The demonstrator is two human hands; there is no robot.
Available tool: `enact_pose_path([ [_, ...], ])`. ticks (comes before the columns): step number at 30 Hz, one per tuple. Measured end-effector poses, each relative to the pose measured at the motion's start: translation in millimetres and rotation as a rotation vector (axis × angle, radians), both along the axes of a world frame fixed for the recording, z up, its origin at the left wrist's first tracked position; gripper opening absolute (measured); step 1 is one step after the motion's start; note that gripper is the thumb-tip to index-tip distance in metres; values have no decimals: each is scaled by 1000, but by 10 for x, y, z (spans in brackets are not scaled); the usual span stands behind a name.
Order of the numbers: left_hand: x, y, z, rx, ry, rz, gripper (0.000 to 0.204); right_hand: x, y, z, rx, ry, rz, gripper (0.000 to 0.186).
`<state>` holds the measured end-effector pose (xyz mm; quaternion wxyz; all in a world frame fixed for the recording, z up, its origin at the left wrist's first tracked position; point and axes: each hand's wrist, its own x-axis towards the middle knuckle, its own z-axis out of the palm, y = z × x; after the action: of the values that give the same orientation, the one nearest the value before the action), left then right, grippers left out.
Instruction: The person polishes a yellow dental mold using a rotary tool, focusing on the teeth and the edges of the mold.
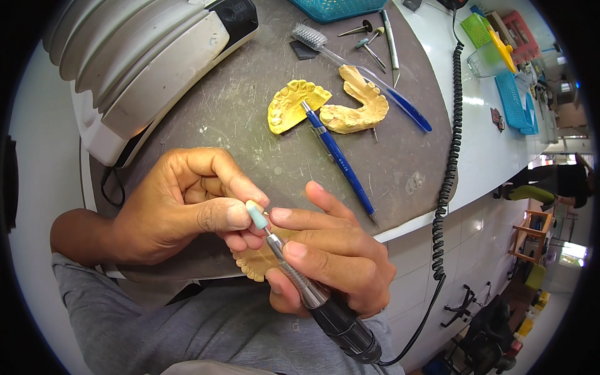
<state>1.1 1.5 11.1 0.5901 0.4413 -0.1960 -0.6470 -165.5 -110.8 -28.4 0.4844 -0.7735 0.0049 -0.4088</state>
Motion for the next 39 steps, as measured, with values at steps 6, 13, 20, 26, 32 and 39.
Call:
enact_pose_path([
  [6, -35, 1, 2, -38, 24, 37, 15, -3, 11, -12, -4, -14, -25, 33],
  [13, -23, 24, -7, -64, 38, 51, 16, -23, 42, -13, -12, -63, -6, 33],
  [20, -64, 26, -33, -31, -19, 57, 12, -14, 27, -3, -88, -55, 26, 36],
  [26, -69, -10, -54, -48, 20, 119, 13, 18, 18, 5, -106, -52, 8, 36],
  [32, -25, 15, -31, 2, -35, 121, 16, 7, 14, -15, -106, -29, 47, 37],
  [39, -42, -18, -27, -27, -79, 87, 17, -29, -5, 153, -174, 59, 81, 38],
])
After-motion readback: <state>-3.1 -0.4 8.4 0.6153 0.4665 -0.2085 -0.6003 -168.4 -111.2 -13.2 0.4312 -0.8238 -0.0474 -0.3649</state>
